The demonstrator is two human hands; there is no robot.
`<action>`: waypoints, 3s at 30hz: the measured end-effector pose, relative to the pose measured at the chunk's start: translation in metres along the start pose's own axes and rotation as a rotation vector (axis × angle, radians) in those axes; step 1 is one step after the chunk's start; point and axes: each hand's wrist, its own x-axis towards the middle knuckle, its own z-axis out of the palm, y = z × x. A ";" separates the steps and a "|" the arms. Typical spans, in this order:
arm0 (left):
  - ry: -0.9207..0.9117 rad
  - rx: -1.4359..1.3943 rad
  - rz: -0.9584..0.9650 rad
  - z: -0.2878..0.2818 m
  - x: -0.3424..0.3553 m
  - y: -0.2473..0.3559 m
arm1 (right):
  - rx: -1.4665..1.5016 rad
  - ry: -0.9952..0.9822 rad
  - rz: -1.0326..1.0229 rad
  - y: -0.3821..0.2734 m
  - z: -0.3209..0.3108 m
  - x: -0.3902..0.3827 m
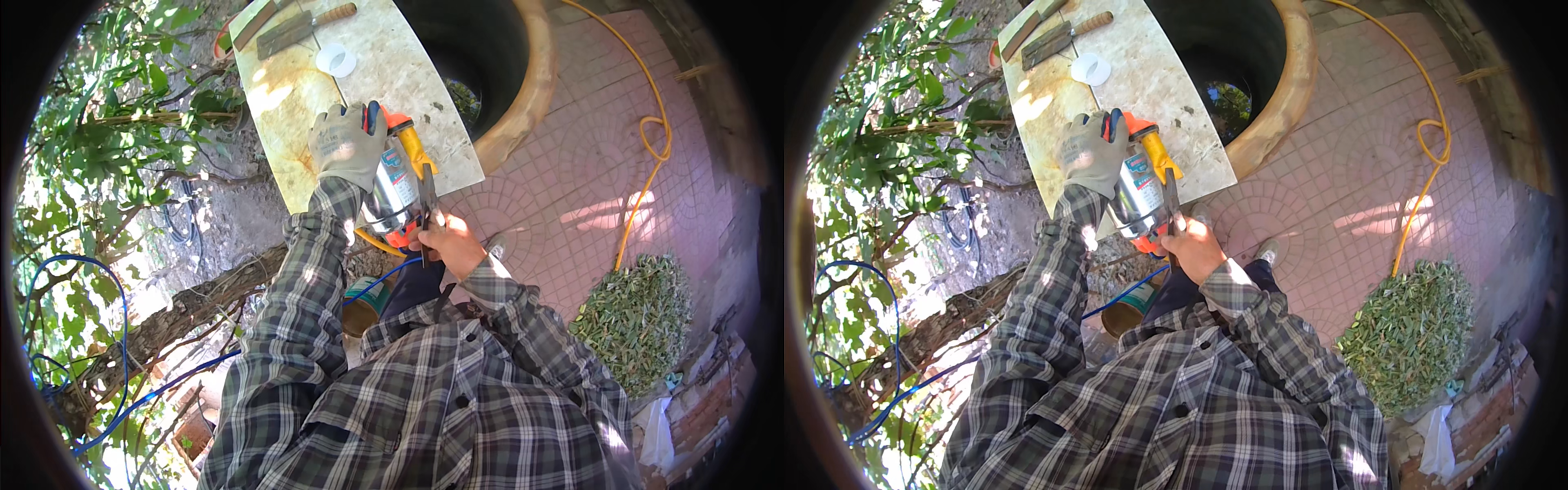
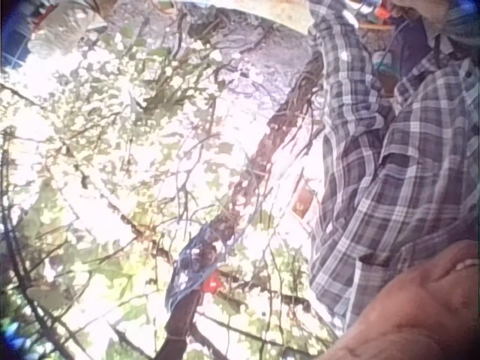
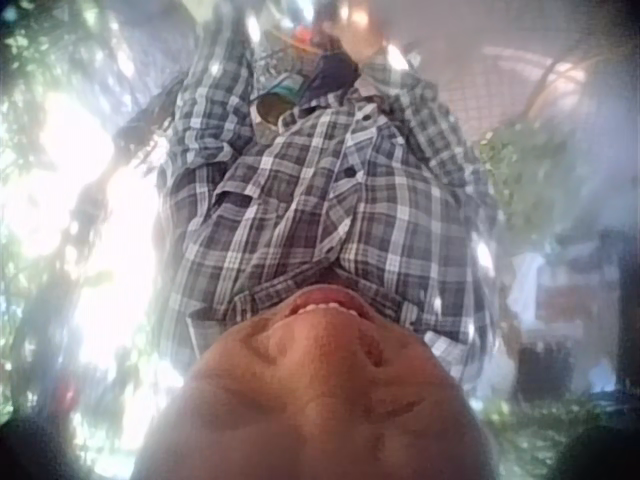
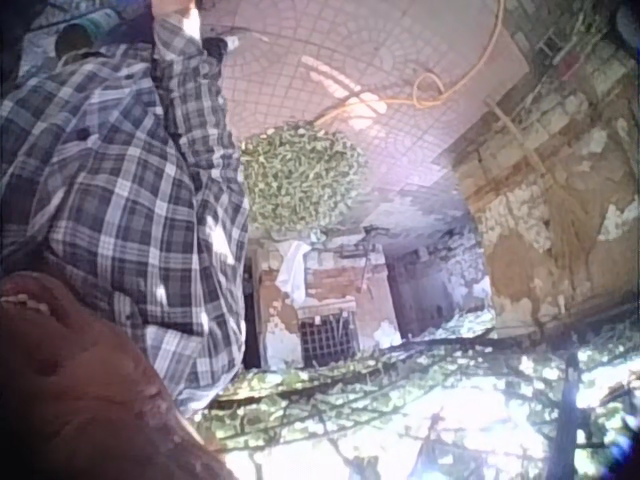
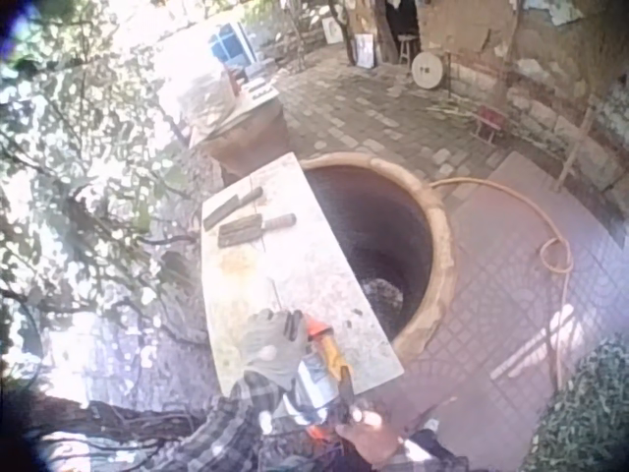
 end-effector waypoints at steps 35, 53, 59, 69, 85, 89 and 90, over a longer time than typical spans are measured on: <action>-0.006 -0.007 -0.014 -0.003 -0.001 0.009 | 0.485 -0.139 0.217 -0.034 0.025 -0.006; 0.055 -0.021 0.006 -0.002 0.000 0.013 | 0.606 -0.128 0.298 -0.031 0.026 -0.005; 0.099 -0.058 0.002 -0.002 -0.003 0.006 | 0.849 -0.580 0.259 -0.025 0.001 -0.007; -0.036 -0.089 -0.041 -0.005 -0.005 0.000 | 0.590 -0.310 0.261 -0.015 0.003 -0.005; 0.055 -0.158 0.025 0.014 -0.009 -0.018 | -1.087 0.368 -0.244 0.000 -0.018 0.016; 0.009 -0.243 -0.008 0.014 -0.012 -0.019 | -1.152 0.313 -0.333 0.008 -0.041 0.022; -0.006 -0.249 -0.016 0.008 -0.011 -0.016 | -1.173 0.296 -0.386 0.005 -0.039 0.025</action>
